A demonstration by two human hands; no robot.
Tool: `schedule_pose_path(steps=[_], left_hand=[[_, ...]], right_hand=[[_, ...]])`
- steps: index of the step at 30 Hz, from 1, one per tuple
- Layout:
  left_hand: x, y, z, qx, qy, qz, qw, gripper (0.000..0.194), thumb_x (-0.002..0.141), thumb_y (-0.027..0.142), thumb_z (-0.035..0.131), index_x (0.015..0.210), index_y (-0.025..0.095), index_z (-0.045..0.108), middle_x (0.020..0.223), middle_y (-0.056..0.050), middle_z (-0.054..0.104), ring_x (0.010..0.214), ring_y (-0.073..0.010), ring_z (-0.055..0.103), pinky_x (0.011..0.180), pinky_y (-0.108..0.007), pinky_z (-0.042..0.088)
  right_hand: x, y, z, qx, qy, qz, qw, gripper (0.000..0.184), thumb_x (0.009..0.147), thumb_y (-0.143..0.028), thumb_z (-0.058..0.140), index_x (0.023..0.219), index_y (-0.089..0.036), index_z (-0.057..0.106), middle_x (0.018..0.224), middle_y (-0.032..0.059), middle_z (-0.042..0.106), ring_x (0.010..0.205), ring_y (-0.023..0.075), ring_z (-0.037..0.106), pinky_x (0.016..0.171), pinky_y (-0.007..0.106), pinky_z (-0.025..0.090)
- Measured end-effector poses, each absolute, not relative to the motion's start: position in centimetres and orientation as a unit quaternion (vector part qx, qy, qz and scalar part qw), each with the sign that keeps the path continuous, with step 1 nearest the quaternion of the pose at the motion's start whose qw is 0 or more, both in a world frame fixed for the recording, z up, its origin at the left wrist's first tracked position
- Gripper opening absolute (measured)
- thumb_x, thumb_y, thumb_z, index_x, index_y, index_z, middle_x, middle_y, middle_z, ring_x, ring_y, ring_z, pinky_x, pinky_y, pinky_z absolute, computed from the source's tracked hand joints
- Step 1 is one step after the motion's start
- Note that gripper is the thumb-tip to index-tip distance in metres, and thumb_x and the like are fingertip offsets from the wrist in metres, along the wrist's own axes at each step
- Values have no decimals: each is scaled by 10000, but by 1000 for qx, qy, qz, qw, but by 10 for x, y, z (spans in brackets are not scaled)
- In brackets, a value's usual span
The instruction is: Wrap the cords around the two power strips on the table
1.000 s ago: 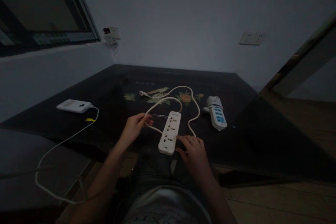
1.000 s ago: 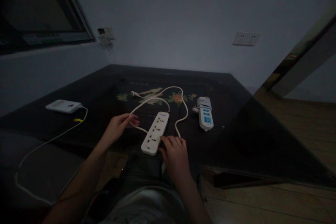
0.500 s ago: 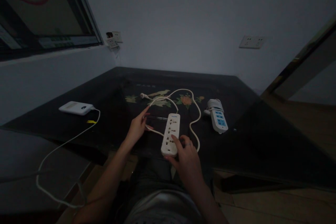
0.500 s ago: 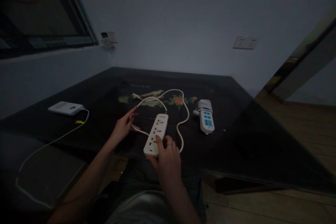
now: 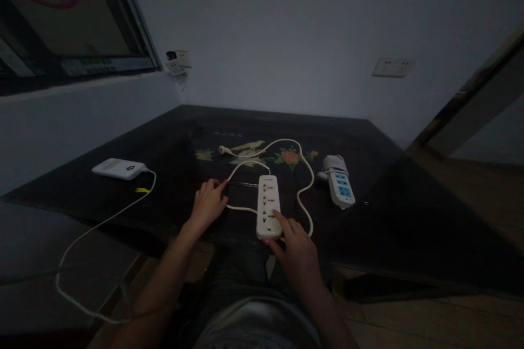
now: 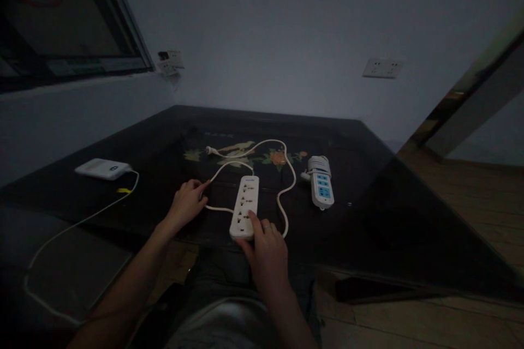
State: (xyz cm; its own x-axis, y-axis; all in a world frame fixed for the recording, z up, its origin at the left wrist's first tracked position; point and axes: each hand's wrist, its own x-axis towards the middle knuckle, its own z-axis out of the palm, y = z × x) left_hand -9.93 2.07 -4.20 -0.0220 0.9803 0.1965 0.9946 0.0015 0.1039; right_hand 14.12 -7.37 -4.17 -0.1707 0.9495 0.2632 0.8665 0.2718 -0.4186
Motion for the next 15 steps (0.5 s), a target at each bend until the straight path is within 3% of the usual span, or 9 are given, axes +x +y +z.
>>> schedule_pose_path(steps=[6, 15], left_hand=[[-100, 18, -46, -715, -687, -129, 6, 520, 805, 184, 442, 1318, 135, 511, 1332, -133, 510, 1194, -311, 446, 945, -462, 416], [-102, -16, -52, -735, -655, -170, -47, 584, 727, 117, 455, 1308, 100, 511, 1335, -128, 525, 1199, -270, 468, 1010, -406, 400]], right_hand=[[143, -70, -36, -620, -745, 102, 224, 561, 819, -311, 656, 1342, -225, 473, 1078, 71, 661, 948, 228, 640, 743, 309, 514], [150, -69, -23, -654, -731, 86, 173, 502, 838, -401, 623, 1309, -271, 504, 780, 5, 717, 694, 190, 675, 513, 251, 362]])
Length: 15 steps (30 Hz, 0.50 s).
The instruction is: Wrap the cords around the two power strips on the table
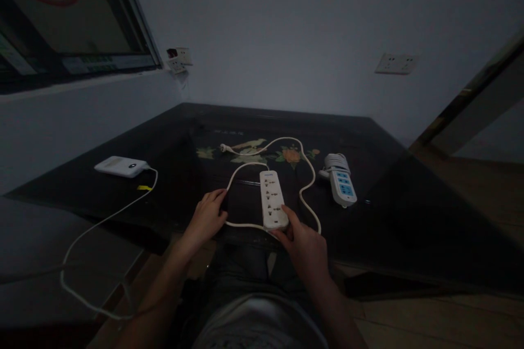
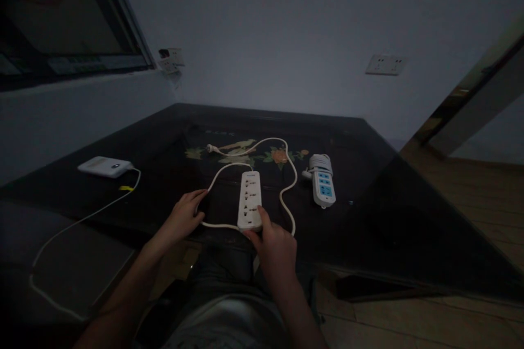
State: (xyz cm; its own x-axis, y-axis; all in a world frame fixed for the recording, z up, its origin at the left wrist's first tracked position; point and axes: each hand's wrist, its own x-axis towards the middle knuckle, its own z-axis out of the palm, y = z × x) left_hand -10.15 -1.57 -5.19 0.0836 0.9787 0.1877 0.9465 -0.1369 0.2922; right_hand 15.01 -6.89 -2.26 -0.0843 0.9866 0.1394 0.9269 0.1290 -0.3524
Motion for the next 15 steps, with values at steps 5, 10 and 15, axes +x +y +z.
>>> schedule_pose_path(steps=[5, 10, 15], left_hand=[[-97, -26, -52, 743, 639, 190, 65, 579, 701, 89, 462, 1271, 123, 560, 1348, -124, 511, 1203, -269, 467, 1016, -422, 399], [-91, -32, -50, 756, 615, 202, 97, 621, 656, 51, 472, 1261, 144, 576, 1397, -102, 475, 1262, -258, 423, 1056, -420, 370], [-82, -37, -49, 747, 626, 206, 88, 585, 669, 53, 495, 1234, 165, 598, 1407, -102, 471, 1263, -270, 425, 1054, -450, 370]], right_hand=[[150, -69, -25, -657, -735, 55, 160, 490, 822, -427, 637, 1276, -278, 528, 688, 1, 711, 622, 193, 676, 470, 250, 297], [148, -65, -24, -654, -735, 42, 175, 309, 821, -433, 638, 1096, -294, 637, 655, -3, 711, 604, 180, 676, 466, 249, 278], [150, -63, -26, -646, -742, 45, 172, 291, 834, -426, 623, 1093, -297, 646, 676, -1, 713, 632, 185, 672, 491, 247, 290]])
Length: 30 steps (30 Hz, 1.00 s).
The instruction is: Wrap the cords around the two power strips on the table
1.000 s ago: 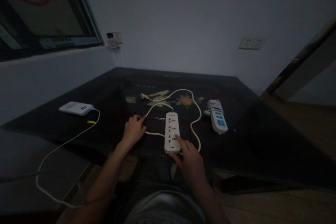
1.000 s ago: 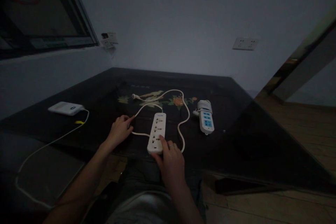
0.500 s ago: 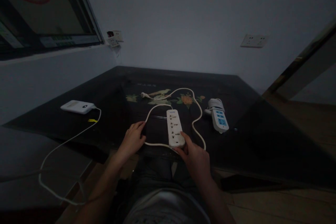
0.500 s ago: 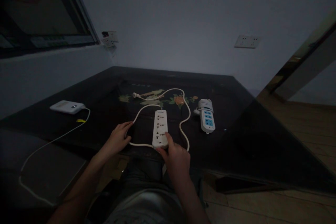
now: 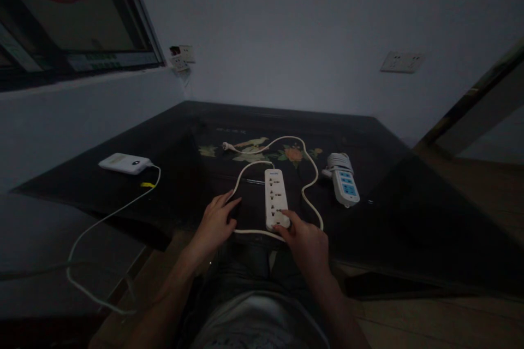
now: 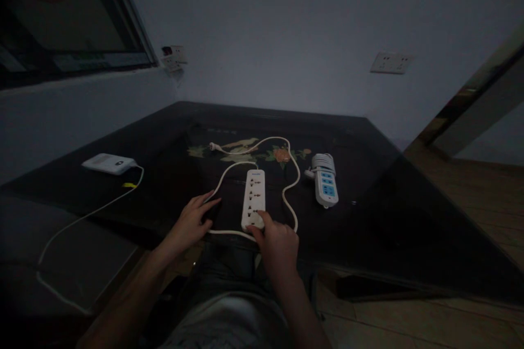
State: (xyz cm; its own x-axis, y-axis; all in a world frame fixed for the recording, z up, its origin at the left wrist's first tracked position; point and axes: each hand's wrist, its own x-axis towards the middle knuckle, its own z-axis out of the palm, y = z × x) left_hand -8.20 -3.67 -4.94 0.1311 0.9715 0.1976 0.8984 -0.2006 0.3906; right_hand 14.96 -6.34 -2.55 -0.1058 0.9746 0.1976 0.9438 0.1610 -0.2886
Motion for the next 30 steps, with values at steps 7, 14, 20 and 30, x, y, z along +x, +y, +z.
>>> schedule_pose_path(steps=[7, 14, 20, 30], left_hand=[[-75, -45, -48, 755, 607, 234, 85, 471, 746, 102, 500, 1191, 193, 622, 1322, -84, 563, 1220, -249, 490, 1044, -442, 391], [-66, -59, -48, 764, 578, 267, 103, 357, 839, 163, 479, 1154, 204, 642, 1229, -84, 639, 1173, -230, 557, 1022, -443, 418], [-50, -74, -44, 765, 562, 281, 140, 294, 867, 219, 492, 1104, 253, 663, 1172, -46, 675, 1123, -213, 596, 991, -431, 446], [-55, -59, -19, 723, 570, 359, 151, 273, 884, 221, 460, 1070, 236, 659, 1091, -53, 671, 1031, -199, 606, 925, -372, 478]], right_hand=[[163, -69, -42, -578, -780, 24, 238, 308, 858, -337, 615, 1140, -214, 632, 793, 31, 702, 677, 154, 645, 619, 248, 420], [167, -75, -51, -528, -815, 27, 239, 528, 776, -322, 706, 1264, -212, 537, 973, 64, 652, 854, 205, 648, 715, 306, 517], [165, -75, -56, -524, -814, 52, 247, 566, 776, -278, 704, 1297, -216, 494, 1023, 76, 631, 890, 220, 635, 744, 341, 534], [170, -88, -44, -555, -738, 118, 366, 249, 874, -259, 545, 1115, -197, 557, 953, 74, 641, 855, 198, 629, 731, 313, 526]])
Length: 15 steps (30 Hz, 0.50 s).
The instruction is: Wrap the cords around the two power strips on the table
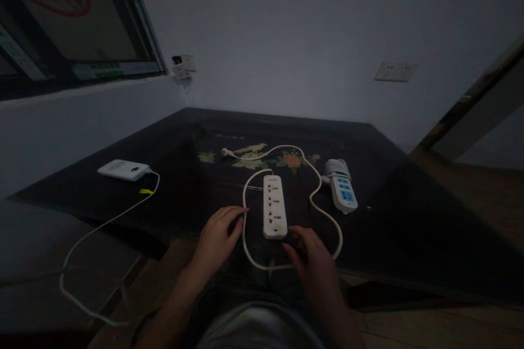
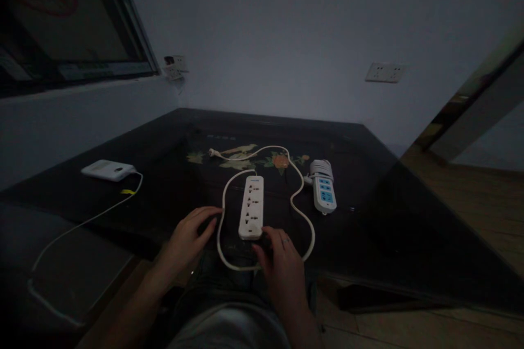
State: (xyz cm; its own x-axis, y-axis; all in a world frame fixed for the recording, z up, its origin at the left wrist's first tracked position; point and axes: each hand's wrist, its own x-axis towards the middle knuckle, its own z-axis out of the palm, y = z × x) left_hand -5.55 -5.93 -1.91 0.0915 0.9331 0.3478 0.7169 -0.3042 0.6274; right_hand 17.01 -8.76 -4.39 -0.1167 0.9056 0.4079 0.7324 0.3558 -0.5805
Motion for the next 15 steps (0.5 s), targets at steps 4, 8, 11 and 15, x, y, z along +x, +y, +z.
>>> schedule_pose_path(steps=[4, 8, 11, 15], left_hand=[[-41, -54, -11, 724, 541, 387, 183, 266, 892, 217, 451, 1063, 233, 654, 1082, -59, 664, 1031, -196, 597, 921, -362, 474], [-30, -43, -10, 732, 525, 392, 187, 257, 876, 185, 471, 1047, 238, 655, 1066, -46, 672, 1024, -192, 597, 920, -351, 466], [-30, -37, -12, 727, 528, 397, 190, 255, 876, 174, 467, 1038, 227, 657, 1050, -44, 677, 1008, -184, 606, 906, -331, 470], [-37, -38, -19, 706, 542, 412, 194, 247, 880, 191, 466, 1029, 210, 662, 1025, -51, 682, 973, -181, 620, 870, -314, 480]], right_hand=[[172, -90, -37, -543, -728, 115, 404, 209, 893, -262, 502, 1079, -201, 577, 926, 77, 643, 828, 192, 624, 717, 305, 521], [163, -94, -35, -497, -753, 118, 415, 158, 901, -206, 478, 997, -204, 603, 891, 66, 655, 815, 184, 625, 711, 293, 516], [149, -100, -35, -464, -776, 130, 407, 145, 893, -159, 478, 917, -204, 613, 867, 56, 658, 812, 180, 621, 715, 290, 510], [137, -104, -34, -454, -785, 147, 395, 151, 873, -126, 499, 885, -210, 624, 857, 48, 649, 809, 182, 609, 706, 291, 502]])
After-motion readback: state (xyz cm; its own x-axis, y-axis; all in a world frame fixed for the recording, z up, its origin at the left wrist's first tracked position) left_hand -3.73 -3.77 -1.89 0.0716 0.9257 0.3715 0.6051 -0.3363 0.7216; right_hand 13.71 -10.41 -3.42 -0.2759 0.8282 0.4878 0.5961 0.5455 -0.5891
